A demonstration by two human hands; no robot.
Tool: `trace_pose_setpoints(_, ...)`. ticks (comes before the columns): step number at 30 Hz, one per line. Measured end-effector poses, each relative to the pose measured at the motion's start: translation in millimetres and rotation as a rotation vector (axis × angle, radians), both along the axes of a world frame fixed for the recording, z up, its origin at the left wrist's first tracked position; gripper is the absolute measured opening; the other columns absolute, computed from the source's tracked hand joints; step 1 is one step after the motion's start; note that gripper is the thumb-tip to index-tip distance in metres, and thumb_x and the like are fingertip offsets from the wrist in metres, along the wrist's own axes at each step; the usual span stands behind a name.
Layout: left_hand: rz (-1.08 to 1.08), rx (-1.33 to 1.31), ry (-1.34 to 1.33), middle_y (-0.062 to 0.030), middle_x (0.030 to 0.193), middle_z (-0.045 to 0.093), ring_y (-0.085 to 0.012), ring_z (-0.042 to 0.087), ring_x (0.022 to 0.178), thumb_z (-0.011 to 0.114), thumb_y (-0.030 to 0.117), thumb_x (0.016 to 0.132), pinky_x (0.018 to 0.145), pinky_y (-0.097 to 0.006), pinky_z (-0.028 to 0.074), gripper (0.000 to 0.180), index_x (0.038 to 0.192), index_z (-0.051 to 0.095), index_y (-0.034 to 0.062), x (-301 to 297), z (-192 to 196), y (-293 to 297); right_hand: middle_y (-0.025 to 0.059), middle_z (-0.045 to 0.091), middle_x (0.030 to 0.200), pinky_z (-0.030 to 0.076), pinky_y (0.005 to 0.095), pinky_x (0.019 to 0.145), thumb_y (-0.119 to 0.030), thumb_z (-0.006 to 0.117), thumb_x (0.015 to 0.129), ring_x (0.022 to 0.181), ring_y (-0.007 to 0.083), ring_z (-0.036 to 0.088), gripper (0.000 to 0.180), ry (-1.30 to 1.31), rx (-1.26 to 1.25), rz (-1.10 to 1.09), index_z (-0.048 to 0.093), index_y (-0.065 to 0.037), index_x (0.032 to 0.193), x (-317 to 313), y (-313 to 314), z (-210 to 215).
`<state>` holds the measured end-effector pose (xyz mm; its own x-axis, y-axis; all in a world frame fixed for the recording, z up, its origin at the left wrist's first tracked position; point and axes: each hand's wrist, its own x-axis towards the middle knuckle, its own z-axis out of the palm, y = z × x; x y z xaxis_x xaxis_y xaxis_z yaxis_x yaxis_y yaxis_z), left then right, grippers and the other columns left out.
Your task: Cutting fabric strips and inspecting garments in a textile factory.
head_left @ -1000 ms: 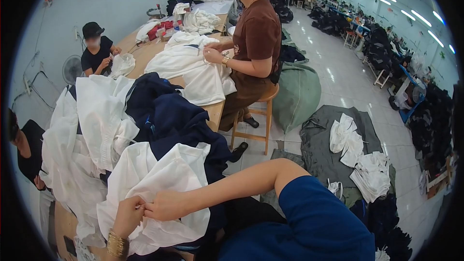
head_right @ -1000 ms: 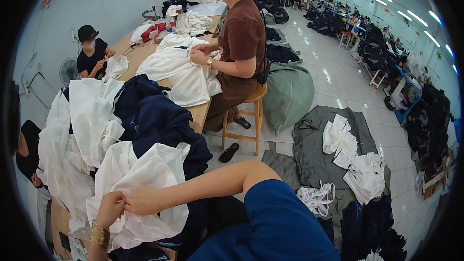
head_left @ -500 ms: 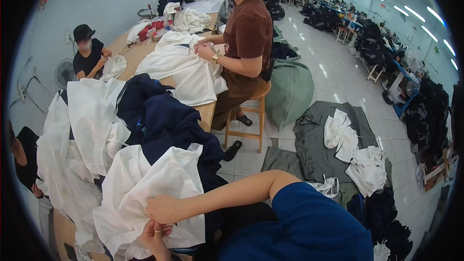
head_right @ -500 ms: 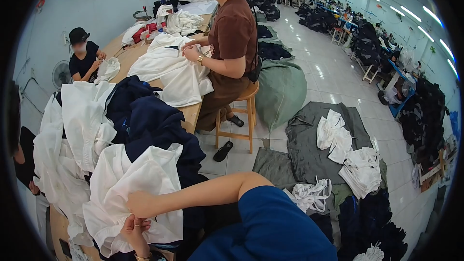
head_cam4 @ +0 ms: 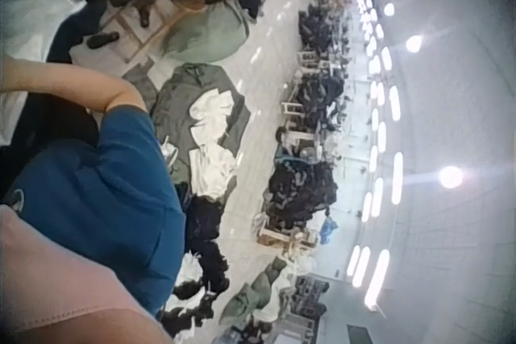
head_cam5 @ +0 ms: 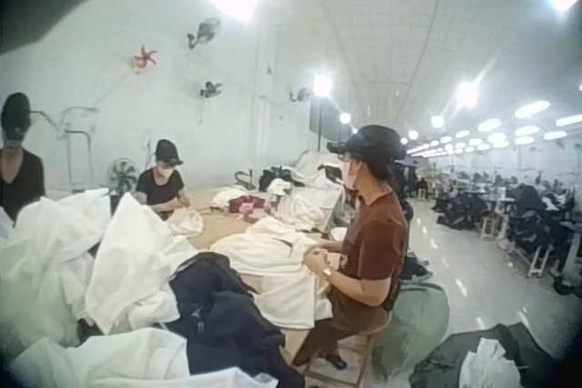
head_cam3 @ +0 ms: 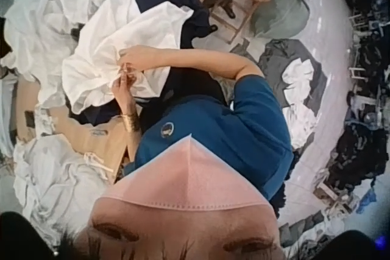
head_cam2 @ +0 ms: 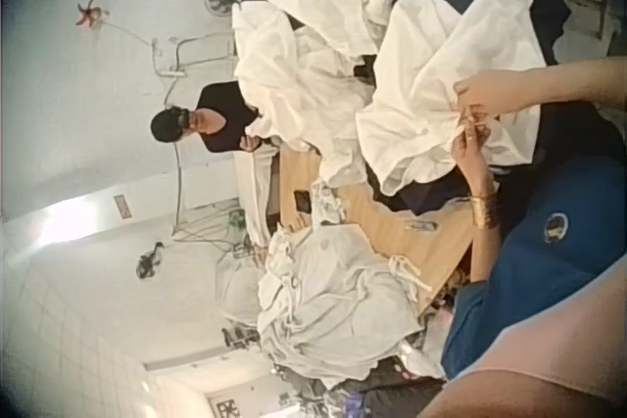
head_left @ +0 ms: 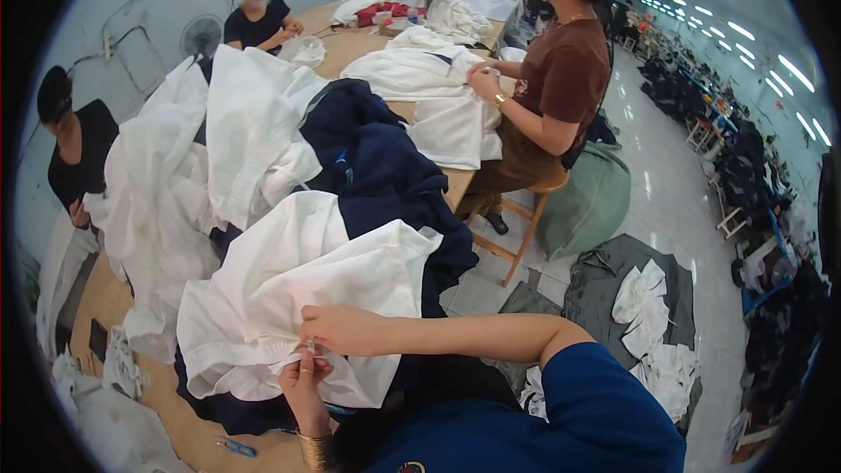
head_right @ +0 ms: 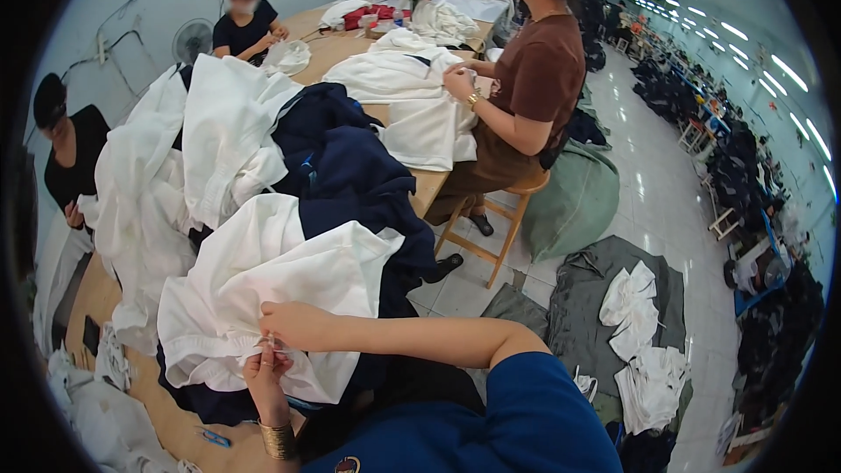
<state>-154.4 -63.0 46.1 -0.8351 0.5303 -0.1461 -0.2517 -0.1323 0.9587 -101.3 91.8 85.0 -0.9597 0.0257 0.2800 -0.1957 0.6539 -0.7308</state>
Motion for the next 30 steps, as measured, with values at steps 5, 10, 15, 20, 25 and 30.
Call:
trace_pose_setpoints(5, -0.174, 0.007, -0.065, -0.0059, 0.06, 0.055, -0.0128, 0.052, 0.052, 0.056, 0.018, 0.088, 0.053, -0.024, 0.046, 0.024, 0.075, 0.057, -0.0019, -19, 7, -16, 0.009, 0.05, 0.094, 0.047, 0.036, 0.063, -0.012, 0.056, 0.076, 0.078, 0.0256, 0.056, 0.009, 0.057, 0.349, 0.195, 0.058, -0.003, 0.074, 0, 0, 11)
trace_pose_setpoints(10, -0.508, -0.08, -0.168, -0.0074, 0.062, 0.058, -0.0134, 0.055, 0.051, 0.056, 0.014, 0.085, 0.052, -0.024, 0.047, 0.019, 0.078, 0.059, -0.0023, -43, 11, -27, 0.0039, 0.053, 0.086, 0.048, 0.0328, 0.058, -0.013, 0.06, 0.07, 0.074, 0.0211, 0.055, 0.009, 0.429, 0.389, 0.328, 0.058, -0.007, 0.063, -5, 0, 15)
trace_pose_setpoints(15, -0.589, -0.206, -0.148, -0.0083, 0.064, 0.061, -0.0146, 0.059, 0.053, 0.058, 0.012, 0.083, 0.053, -0.023, 0.049, 0.015, 0.081, 0.062, -0.0027, -41, 31, -26, 0.0009, 0.053, 0.079, 0.045, 0.0303, 0.055, -0.013, 0.058, 0.073, 0.077, 0.0178, 0.053, 0.006, 0.298, 0.334, 0.448, 0.058, -0.006, 0.074, -7, 6, 6)
trace_pose_setpoints(20, -0.243, -0.533, 0.713, -0.0089, 0.064, 0.062, -0.0169, 0.061, 0.054, 0.061, 0.007, 0.08, 0.053, -0.026, 0.047, 0.009, 0.084, 0.062, -0.0009, -14, 42, -23, 0.0032, 0.053, 0.08, 0.045, 0.0311, 0.058, -0.01, 0.059, 0.071, 0.076, 0.0197, 0.052, 0.005, 0.263, 0.31, 0.267, 0.058, -0.005, 0.072, -1, -9, 2)
trace_pose_setpoints(25, -0.137, -0.479, 1.051, -0.0117, 0.07, 0.062, -0.0224, 0.061, 0.059, 0.063, 0.006, 0.079, 0.056, -0.029, 0.045, 0.012, 0.089, 0.062, 0.0015, -13, 35, -23, 0.0049, 0.054, 0.083, 0.046, 0.0314, 0.065, -0.008, 0.06, 0.069, 0.078, 0.0213, 0.052, 0.007, 0.323, 0.176, 0.18, 0.058, -0.003, 0.072, 1, -7, 3)
trace_pose_setpoints(30, -0.089, -0.456, 1.143, -0.0119, 0.071, 0.062, -0.0177, 0.062, 0.059, 0.062, 0.006, 0.08, 0.055, -0.026, 0.046, 0.012, 0.09, 0.061, -0.0006, -13, 35, -17, 0.0067, 0.056, 0.084, 0.046, 0.0308, 0.068, -0.005, 0.059, 0.068, 0.081, 0.0218, 0.052, 0.006, 0.292, 0.136, 0.088, 0.058, -0.001, 0.071, 3, -8, 5)
